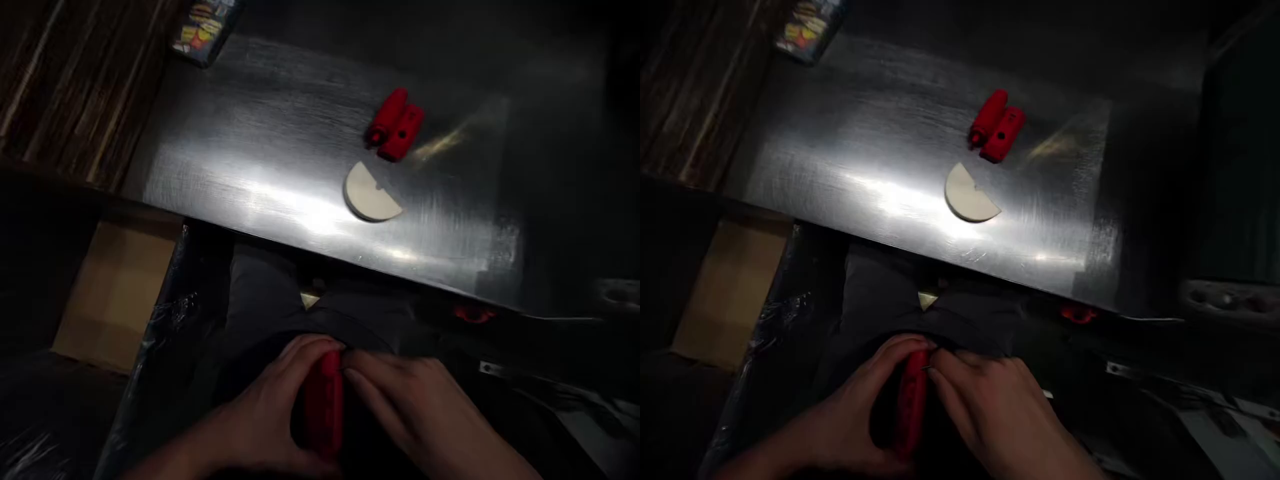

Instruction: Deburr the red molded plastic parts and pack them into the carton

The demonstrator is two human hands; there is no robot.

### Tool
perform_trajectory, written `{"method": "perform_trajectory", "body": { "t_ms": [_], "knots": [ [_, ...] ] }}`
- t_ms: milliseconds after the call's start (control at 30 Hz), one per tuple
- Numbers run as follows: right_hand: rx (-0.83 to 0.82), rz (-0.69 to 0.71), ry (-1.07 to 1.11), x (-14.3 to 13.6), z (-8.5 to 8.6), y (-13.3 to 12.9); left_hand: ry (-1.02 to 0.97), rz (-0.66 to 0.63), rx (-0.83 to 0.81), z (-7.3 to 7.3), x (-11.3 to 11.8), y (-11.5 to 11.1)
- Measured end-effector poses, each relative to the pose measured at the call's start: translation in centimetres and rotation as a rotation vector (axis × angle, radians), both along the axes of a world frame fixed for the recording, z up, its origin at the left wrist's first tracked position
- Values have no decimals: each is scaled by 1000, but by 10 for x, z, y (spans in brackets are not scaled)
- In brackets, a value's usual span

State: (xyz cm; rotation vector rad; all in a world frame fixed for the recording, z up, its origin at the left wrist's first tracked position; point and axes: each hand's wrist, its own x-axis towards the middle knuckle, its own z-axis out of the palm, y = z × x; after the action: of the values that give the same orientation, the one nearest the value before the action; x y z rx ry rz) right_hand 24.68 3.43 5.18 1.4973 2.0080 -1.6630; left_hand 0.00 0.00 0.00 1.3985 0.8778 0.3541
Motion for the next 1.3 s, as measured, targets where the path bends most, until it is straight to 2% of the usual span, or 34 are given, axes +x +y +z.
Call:
{"method": "perform_trajectory", "body": {
  "t_ms": [333, 833, 1300],
  "knots": [
    [-63, 53, -24, 0, 7, -6, -54, -60, 79, -8, 0, -6],
    [-101, 43, -13, 3, 6, -10, -38, -130, 96, -5, 0, -2],
    [-180, 20, 29, 10, 9, 4, -14, -132, 82, -4, 0, 0]
  ]
}}
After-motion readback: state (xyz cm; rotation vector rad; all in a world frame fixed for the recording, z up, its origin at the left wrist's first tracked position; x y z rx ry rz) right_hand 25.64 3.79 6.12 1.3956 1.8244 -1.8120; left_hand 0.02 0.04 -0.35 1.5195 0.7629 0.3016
